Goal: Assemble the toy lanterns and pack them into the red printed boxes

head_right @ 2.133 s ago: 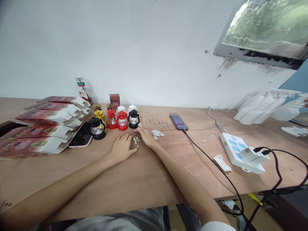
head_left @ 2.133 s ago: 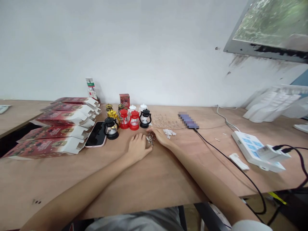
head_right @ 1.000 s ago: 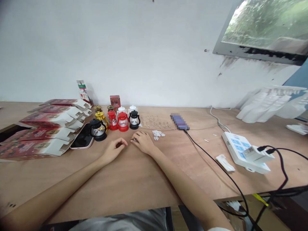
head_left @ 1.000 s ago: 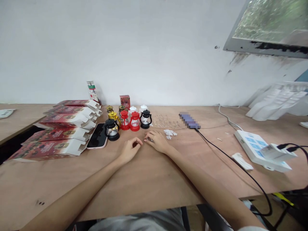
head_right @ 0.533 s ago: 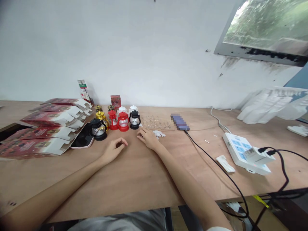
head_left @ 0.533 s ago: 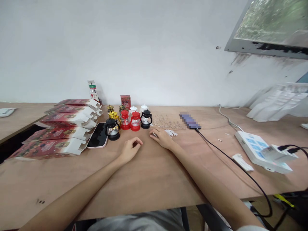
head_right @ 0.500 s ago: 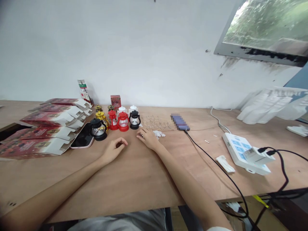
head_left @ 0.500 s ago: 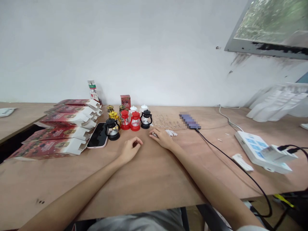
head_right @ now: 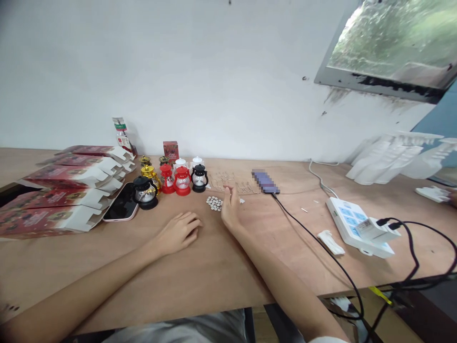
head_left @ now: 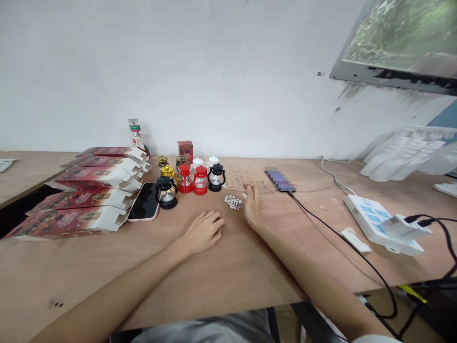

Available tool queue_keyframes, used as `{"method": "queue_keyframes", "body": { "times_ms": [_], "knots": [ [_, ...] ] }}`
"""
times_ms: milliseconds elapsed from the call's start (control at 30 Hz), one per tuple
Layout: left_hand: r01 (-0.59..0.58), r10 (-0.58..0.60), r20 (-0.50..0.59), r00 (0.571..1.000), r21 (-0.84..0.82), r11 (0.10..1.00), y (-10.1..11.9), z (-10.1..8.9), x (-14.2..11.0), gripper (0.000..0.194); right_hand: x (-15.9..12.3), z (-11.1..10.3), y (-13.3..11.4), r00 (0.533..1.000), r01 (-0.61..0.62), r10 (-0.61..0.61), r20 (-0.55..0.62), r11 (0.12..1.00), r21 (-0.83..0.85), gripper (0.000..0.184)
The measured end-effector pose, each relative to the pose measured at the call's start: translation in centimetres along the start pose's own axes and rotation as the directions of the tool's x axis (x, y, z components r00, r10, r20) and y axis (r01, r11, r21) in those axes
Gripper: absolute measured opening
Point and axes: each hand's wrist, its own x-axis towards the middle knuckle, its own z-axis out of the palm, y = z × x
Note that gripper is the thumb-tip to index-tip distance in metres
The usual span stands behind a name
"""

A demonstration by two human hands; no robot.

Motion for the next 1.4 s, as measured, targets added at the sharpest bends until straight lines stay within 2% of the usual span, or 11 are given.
{"method": "queue_keyframes", "body": {
  "times_ms": [67,167,300,367,933,1233,1400],
  "knots": [
    [-0.004,0.004,0.001,1.000,-0.023,1.000,-0.1,0.0,-0.1,0.016,-0.9,0.3,-0.3,0.995,-0.100,0.100,0.017,0.994,0.045,0.032],
    [-0.006,0.006,0.014,1.000,-0.054,0.999,-0.1,-0.1,-0.1,0.018,-1.8,0.7,-0.6,0.986,-0.167,0.166,0.032,0.985,0.045,0.035],
    [-0.010,0.011,0.039,0.999,-0.032,0.999,0.0,-0.2,-0.1,0.018,-2.0,1.2,-0.6,0.944,-0.329,0.327,0.046,0.942,0.059,0.036],
    [-0.011,0.012,0.037,0.999,-0.013,1.000,0.0,-0.2,-0.1,0.018,-1.8,1.6,-0.4,0.935,-0.353,0.349,0.055,0.933,0.072,0.037],
    [-0.026,0.027,0.012,1.000,-0.025,0.999,-0.1,0.1,-0.3,0.017,1.4,4.0,2.9,0.952,-0.306,0.307,0.022,0.936,0.173,0.039],
    [-0.019,0.019,0.002,1.000,-0.057,0.998,-0.1,0.2,-0.3,0.016,3.1,3.8,3.4,0.935,-0.317,0.271,0.230,0.929,0.191,0.051],
    [-0.018,0.019,0.009,1.000,-0.057,0.998,-0.1,0.2,-0.3,0.017,2.9,3.4,2.8,0.919,-0.272,0.210,0.334,0.950,0.153,0.047]
  ]
}}
